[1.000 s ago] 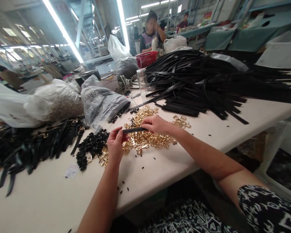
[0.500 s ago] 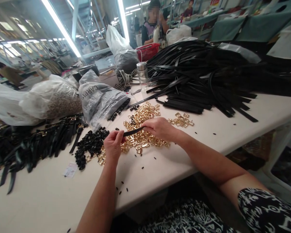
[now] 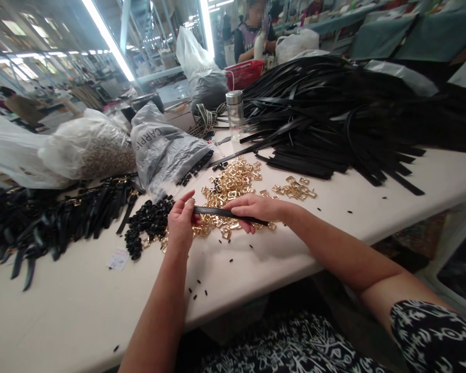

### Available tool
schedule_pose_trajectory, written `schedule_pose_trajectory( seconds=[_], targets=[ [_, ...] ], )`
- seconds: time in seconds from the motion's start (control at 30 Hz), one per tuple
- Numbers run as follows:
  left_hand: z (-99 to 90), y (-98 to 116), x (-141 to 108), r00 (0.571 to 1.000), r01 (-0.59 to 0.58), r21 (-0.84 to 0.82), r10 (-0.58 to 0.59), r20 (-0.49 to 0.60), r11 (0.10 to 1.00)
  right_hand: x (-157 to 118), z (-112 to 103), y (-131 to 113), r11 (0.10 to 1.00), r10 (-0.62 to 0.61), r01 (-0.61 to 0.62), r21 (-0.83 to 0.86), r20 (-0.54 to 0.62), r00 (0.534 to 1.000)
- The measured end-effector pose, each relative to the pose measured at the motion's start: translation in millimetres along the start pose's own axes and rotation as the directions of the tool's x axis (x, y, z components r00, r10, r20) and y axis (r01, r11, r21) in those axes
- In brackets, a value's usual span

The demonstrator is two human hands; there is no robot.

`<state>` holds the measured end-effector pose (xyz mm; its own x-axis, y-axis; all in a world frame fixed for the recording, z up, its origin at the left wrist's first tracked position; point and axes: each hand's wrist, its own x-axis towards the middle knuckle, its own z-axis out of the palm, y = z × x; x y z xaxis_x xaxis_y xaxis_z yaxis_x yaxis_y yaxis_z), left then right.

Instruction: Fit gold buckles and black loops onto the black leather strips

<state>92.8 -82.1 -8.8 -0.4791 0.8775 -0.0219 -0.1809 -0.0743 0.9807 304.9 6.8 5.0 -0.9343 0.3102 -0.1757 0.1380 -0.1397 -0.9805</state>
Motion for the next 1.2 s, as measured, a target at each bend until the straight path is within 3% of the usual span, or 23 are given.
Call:
schedule_pose_trajectory(
  seconds=[0.2,0.27,0.33,0.43,0.5,0.63,0.7,0.77,0.8,0.83,0.9,0.93,0.97,1.0,1.07,1.1,1.13,1.2],
  targets=[
    [5.3,2.1,-4.2,0.999,-0.024,0.011,0.024,0.024,1.000,0.1,3.8,-1.9,0.995,-0.028,0.035,-0.098,0.067,0.997],
    [7.7,2.2,-5.9,0.999,-0.042,-0.051,0.043,0.027,0.998,3.3,7.8,-1.3,0.992,-0.080,0.077,-0.104,-0.018,0.997],
    [9.3,1.4,-7.4,0.997,-0.048,-0.116,0.055,0.053,0.992,8.3,10.2,0.2,0.989,-0.148,0.149,-0.010,-0.186,0.971],
    [11.5,-1.4,-10.3,0.986,0.031,-0.115,-0.012,0.167,0.993,17.0,8.6,2.7,0.943,-0.169,0.280,0.179,-0.469,0.867],
    [14.1,-3.8,-13.1,0.967,0.111,-0.054,-0.095,0.237,0.992,21.8,6.2,4.8,0.912,-0.113,0.312,0.264,-0.571,0.813],
    [20.9,-6.9,-19.5,0.931,0.223,0.041,-0.226,0.286,0.974,28.2,5.2,10.6,0.898,-0.038,0.284,0.337,-0.583,0.812],
    [22.3,-6.6,-20.8,0.930,0.241,0.026,-0.238,0.280,0.970,29.0,2.9,12.3,0.911,-0.045,0.265,0.316,-0.564,0.825],
    [21.8,-5.2,-20.1,0.930,0.261,-0.004,-0.251,0.269,0.965,26.5,-4.8,10.9,0.932,-0.082,0.272,0.239,-0.593,0.801],
    [21.0,-4.3,-19.3,0.928,0.278,-0.018,-0.264,0.262,0.960,23.7,-10.6,8.9,0.942,-0.120,0.292,0.166,-0.647,0.753],
    [20.1,-3.5,-18.4,0.923,0.300,-0.027,-0.283,0.259,0.953,20.0,-16.9,6.1,0.948,-0.178,0.314,0.057,-0.721,0.670],
    [18.7,-2.3,-17.0,0.912,0.340,-0.044,-0.318,0.258,0.939,11.2,-27.7,-0.5,0.914,-0.383,0.305,-0.269,-0.819,0.427],
    [18.4,-2.0,-16.7,0.907,0.354,-0.053,-0.329,0.263,0.934,7.1,-30.7,-3.7,0.854,-0.518,0.257,-0.453,-0.790,0.327],
    [18.5,-1.9,-16.6,0.901,0.365,-0.059,-0.336,0.273,0.929,3.8,-31.3,-6.1,0.759,-0.650,0.198,-0.620,-0.703,0.289],
    [18.8,-1.8,-16.9,0.894,0.376,-0.063,-0.344,0.285,0.925,1.9,-29.6,-7.5,0.640,-0.753,0.155,-0.753,-0.574,0.321],
    [19.7,-1.6,-17.7,0.882,0.394,-0.065,-0.357,0.306,0.917,2.1,-21.2,-6.8,0.420,-0.821,0.169,-0.892,-0.294,0.490],
    [20.1,-1.5,-18.2,0.879,0.399,-0.067,-0.361,0.313,0.914,4.0,-15.9,-4.9,0.356,-0.800,0.210,-0.911,-0.181,0.572],
    [20.1,-1.3,-18.5,0.877,0.402,-0.072,-0.361,0.317,0.913,6.6,-10.9,-2.4,0.331,-0.769,0.251,-0.910,-0.107,0.630],
    [19.5,-1.2,-18.8,0.873,0.410,-0.083,-0.364,0.326,0.908,11.5,-3.7,3.1,0.363,-0.725,0.299,-0.882,-0.067,0.685]
  ],
)
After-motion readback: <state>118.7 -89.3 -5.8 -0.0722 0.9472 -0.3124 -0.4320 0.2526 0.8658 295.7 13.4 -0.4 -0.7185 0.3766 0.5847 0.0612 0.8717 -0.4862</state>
